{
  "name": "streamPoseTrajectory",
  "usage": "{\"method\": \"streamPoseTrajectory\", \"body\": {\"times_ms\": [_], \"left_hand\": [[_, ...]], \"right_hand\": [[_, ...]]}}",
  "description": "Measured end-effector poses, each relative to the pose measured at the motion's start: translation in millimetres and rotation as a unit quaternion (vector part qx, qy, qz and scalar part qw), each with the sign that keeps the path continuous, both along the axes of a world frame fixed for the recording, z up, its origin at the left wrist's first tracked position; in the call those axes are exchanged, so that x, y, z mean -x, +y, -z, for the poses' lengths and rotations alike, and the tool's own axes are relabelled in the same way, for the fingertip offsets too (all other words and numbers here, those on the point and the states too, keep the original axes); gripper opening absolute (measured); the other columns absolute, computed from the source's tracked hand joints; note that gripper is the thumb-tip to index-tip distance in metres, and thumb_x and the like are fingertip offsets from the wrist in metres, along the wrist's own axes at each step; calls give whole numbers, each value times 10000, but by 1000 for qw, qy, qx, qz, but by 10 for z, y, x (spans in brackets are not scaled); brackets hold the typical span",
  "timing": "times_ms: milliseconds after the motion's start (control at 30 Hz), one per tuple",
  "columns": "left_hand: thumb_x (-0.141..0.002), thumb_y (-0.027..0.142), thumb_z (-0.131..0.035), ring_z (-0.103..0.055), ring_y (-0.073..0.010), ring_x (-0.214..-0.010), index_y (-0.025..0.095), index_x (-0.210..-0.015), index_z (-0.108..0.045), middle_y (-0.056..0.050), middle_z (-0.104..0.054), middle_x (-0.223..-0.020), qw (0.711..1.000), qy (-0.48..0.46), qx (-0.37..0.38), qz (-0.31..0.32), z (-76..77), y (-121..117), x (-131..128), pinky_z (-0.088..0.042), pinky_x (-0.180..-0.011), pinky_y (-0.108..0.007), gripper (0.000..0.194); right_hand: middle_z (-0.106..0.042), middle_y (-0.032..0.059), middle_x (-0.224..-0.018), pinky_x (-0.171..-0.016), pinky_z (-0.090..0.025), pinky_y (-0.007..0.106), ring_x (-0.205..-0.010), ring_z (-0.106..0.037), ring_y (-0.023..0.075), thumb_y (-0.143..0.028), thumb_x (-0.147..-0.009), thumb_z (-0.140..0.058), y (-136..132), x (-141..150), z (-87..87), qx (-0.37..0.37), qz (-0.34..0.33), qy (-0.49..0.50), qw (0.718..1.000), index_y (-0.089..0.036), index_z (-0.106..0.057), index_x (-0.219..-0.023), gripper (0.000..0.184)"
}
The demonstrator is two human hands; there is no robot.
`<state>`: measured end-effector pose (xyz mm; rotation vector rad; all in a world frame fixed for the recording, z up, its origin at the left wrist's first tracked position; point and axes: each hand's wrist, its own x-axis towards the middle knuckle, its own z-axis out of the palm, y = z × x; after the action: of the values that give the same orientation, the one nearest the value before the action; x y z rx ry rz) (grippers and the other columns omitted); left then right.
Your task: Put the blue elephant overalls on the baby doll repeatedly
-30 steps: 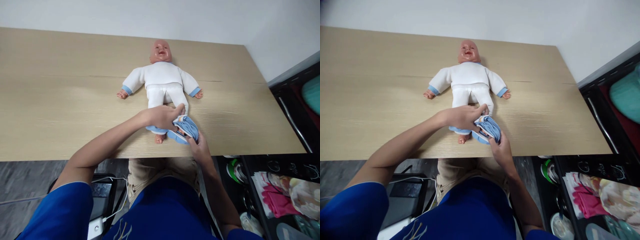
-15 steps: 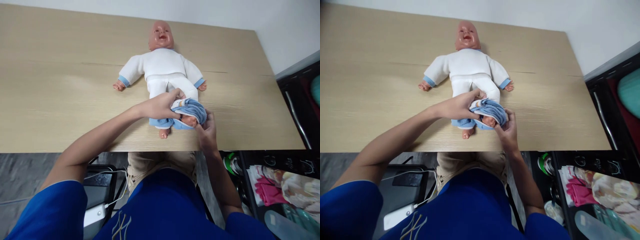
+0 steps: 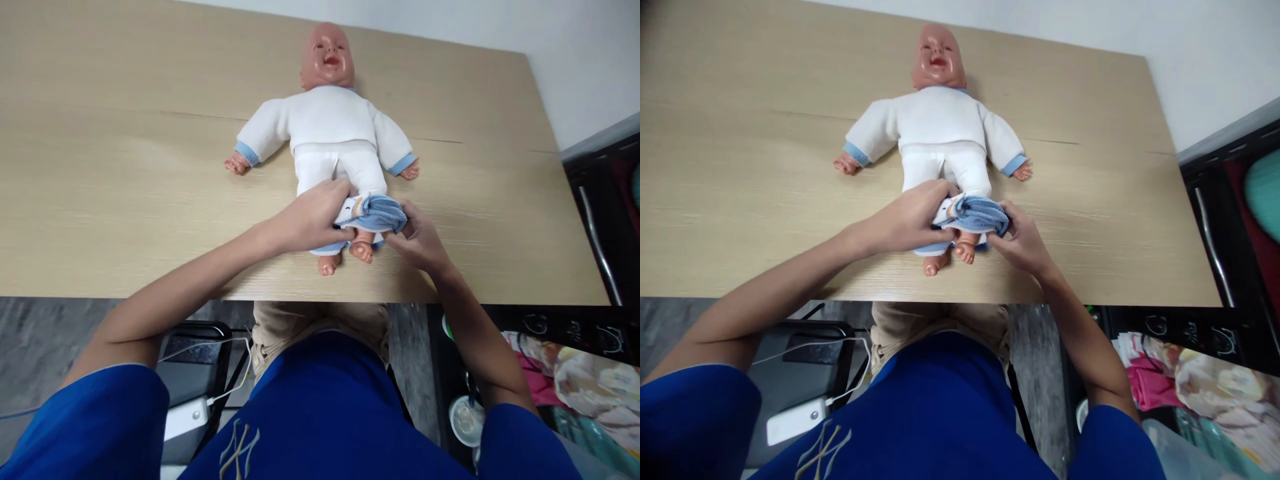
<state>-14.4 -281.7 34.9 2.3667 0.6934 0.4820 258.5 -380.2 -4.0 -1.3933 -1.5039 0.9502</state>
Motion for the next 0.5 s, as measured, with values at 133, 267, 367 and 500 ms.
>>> {"method": "streamPoseTrajectory", "body": {"times_ms": [133,267,367,500], "left_hand": [[-917,396,-805,-747,-311,-1136,216,-1290,-637,-109,-792,-1232,998,-21,52,25,-7,85,37,-563,-1018,-404,448],[-992,564,-834,-741,-317,-1191,218,-1338,-657,-128,-800,-1317,997,-48,60,31,-21,132,87,-569,-1087,-418,521],[-973,749,-859,-694,-369,-1308,242,-1326,-692,-152,-797,-1370,998,-46,21,26,-3,139,202,-551,-1208,-504,640],[-869,866,-903,-563,-452,-1515,278,-1195,-739,-176,-717,-1595,998,-48,-37,-17,-4,179,474,-461,-1347,-648,693]], "right_hand": [[-811,32,-1052,-1021,-679,494,-1020,-773,302,-443,-865,-964,156,-147,-83,29,-57,-14,998,-271,-823,-1077,306],[-822,48,-1077,-1019,-680,514,-1037,-773,331,-625,-807,-1060,287,-273,-271,53,-129,-54,989,-270,-842,-1119,521],[-786,38,-1034,-1006,-667,515,-961,-736,311,-728,-839,-1030,321,-285,-400,41,-157,-99,982,-292,-824,-1137,566],[-753,55,-1075,-1104,-638,553,-1041,-710,321,-761,-955,-919,389,-297,-419,-44,-165,-145,975,-312,-789,-1076,483]]}}
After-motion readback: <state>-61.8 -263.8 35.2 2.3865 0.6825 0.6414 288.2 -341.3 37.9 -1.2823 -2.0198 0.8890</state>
